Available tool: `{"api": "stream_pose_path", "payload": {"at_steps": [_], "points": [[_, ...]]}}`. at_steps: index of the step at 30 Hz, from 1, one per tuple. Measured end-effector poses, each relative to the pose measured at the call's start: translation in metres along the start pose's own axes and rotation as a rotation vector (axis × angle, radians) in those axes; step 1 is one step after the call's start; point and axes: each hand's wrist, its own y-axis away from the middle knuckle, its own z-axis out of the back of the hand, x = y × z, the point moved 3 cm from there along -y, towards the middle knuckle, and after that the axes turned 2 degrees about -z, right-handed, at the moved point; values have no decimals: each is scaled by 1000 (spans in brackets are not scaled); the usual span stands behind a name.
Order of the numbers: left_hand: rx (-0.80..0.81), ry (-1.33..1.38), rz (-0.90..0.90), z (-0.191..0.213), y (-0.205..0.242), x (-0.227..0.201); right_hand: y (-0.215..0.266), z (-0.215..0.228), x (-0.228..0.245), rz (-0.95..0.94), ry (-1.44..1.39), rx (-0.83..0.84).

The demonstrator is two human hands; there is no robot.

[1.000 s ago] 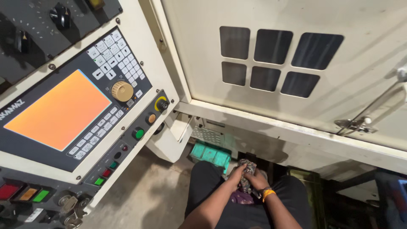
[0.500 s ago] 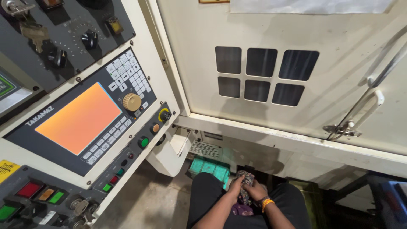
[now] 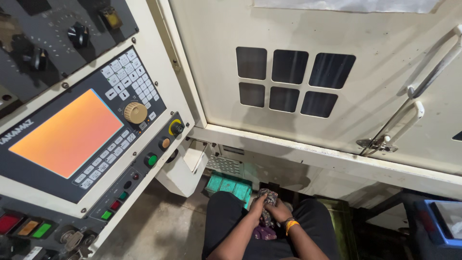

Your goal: The person sits on the floor and repeatedly wipes small metal parts with a patterned cloth. They pick up each part, wipe it thoroughly, and place it on a nearby surface. The person also wipes the interior of a machine compartment with the cloth.

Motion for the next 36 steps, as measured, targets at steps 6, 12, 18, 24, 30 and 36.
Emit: {"api": "stream_pose_path", "payload": {"at_steps": [6,12,18,24,30,36], "points": [[-33,-54,21,3,-17,10,-18,2,-6,191,63,-40],[-86,-71,36,7,-33,29,-23,2,-37,32,141,-49],[-40,-29,-24,9,-28,21,-24,-2,-32,-26,109,5],[-77,-37,27,6,-28,23,-22,0,-28,29,1,2],[-78,-97,120,5,-30,22,-25,0,-19,54,-125,32],[-61,-152,76,9,-45,42,-36,-6,-42,117,-131,80]]}}
